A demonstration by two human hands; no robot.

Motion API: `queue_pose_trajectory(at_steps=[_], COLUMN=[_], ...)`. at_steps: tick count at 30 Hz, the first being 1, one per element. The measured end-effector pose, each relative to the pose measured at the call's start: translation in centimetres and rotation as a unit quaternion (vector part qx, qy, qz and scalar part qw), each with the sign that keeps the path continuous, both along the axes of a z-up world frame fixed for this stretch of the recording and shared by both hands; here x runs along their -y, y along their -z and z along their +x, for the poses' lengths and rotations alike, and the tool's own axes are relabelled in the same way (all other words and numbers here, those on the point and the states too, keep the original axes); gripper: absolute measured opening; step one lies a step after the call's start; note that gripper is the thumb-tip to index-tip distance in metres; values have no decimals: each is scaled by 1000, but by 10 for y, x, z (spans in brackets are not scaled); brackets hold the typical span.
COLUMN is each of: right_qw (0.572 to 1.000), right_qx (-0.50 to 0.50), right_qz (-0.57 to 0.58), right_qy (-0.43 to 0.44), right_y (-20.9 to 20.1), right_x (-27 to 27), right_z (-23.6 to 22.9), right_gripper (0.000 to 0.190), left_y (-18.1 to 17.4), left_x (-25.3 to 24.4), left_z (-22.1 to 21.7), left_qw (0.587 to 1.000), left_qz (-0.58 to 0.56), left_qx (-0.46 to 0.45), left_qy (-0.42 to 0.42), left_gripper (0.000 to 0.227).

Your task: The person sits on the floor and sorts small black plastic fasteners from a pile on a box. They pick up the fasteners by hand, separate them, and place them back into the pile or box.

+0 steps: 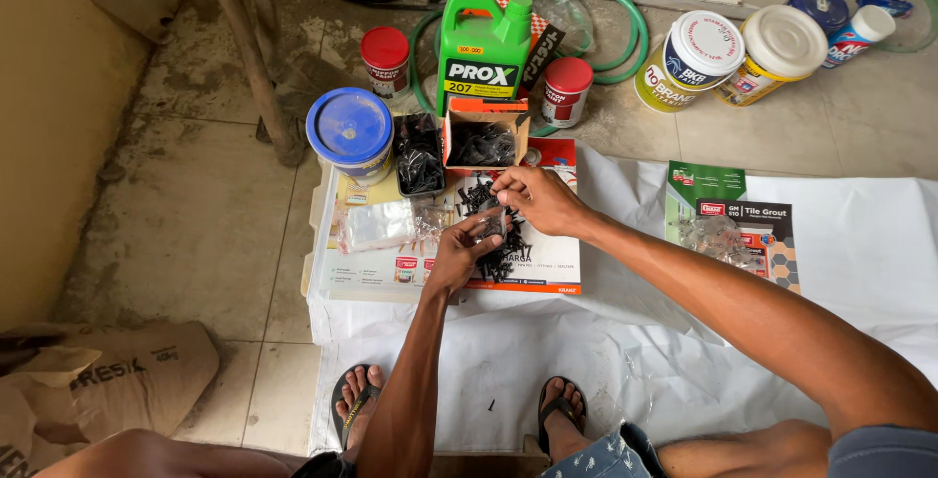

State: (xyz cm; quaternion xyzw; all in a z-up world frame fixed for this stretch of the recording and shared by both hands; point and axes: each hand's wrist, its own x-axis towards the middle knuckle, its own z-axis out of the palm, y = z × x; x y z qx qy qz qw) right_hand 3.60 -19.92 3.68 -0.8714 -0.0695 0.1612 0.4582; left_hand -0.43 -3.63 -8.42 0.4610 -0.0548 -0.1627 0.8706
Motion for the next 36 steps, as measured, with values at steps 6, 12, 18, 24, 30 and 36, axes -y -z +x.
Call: queue_pose_trajectory(at_steps=[6, 12, 18, 24, 30, 36], right_qw=[999, 1000, 998, 996, 993, 980], right_qx=[-4, 20, 42, 67, 71, 42], right_qz=[-29, -18, -36, -49, -84, -179], right_qy=[-17, 10, -15, -36, -40, -72], right_y=[-8, -8, -9, -6, -9, 17], right_x=[0, 15, 8, 6, 5, 21], right_z=[-7, -5, -4, -2, 4, -7], right_gripper=[21, 15, 9, 7, 9, 9], left_y=[-6, -10, -13, -17, -6, -7], left_x=[-2, -1, -2, -3, 0, -3], left_z=[0, -2, -2, -4, -2, -1], left_qw=[1000, 999, 999, 999, 999, 1000], left_qz=[22, 35, 42, 44, 46, -6], left_qx=[10, 3, 0, 1, 16, -28], left_qy=[8, 9, 16, 20, 16, 11], left_gripper=[51, 51, 51, 50, 50, 51])
